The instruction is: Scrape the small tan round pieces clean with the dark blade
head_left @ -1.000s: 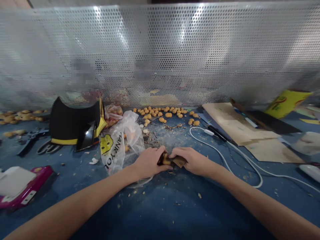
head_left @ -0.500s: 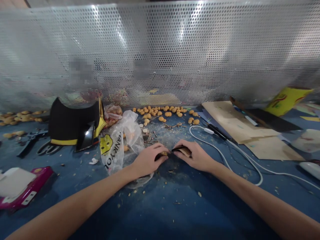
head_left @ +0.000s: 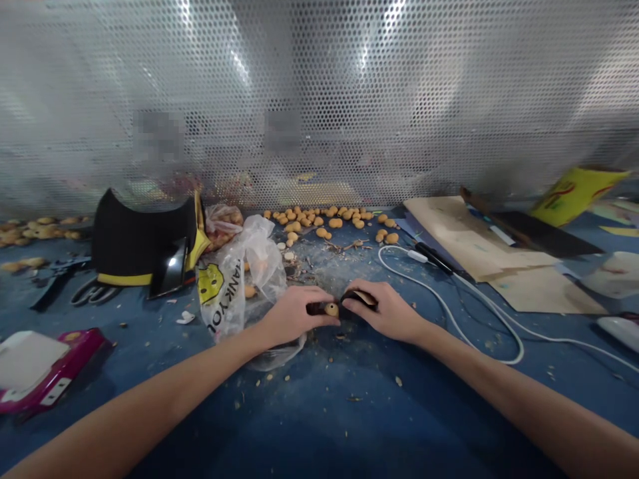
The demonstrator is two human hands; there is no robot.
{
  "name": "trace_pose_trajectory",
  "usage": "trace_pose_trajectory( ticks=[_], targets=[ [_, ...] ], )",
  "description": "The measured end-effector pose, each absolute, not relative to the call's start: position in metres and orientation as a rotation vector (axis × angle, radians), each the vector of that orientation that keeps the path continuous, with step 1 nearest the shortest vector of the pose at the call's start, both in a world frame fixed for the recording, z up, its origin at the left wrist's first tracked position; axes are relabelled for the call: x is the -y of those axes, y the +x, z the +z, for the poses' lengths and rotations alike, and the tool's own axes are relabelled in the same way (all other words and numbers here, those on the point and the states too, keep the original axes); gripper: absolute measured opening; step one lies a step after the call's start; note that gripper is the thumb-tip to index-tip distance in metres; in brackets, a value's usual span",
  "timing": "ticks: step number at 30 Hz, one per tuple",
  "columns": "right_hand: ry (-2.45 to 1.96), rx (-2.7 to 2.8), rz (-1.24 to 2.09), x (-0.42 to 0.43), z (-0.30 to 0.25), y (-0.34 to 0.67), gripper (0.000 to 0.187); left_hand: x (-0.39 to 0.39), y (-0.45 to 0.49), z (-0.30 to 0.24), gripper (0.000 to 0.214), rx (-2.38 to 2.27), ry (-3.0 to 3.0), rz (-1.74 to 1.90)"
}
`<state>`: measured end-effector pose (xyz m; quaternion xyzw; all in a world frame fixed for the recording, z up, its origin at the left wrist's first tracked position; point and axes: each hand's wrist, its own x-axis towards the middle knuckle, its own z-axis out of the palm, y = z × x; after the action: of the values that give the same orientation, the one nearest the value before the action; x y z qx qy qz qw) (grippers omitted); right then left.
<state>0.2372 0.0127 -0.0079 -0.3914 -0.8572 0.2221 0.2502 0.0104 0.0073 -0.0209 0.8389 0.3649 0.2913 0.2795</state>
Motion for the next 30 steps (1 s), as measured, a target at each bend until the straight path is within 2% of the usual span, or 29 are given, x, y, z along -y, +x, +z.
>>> trace_pose_trajectory(
  ticks=[15,30],
  targets=[
    [-1.025,2.376,0.692,-0.0146,-0.0153,0.2341,0.023,-0.0004,0.0148,-0.0224,0.031,-0.953,2.458,0.743],
    [-0.920,2.417,0.700,-0.0146,-0.0146,0.2364,0.023,-0.0003,0.0159,-0.0248,0.043,-1.087,2.398,0.747]
  ],
)
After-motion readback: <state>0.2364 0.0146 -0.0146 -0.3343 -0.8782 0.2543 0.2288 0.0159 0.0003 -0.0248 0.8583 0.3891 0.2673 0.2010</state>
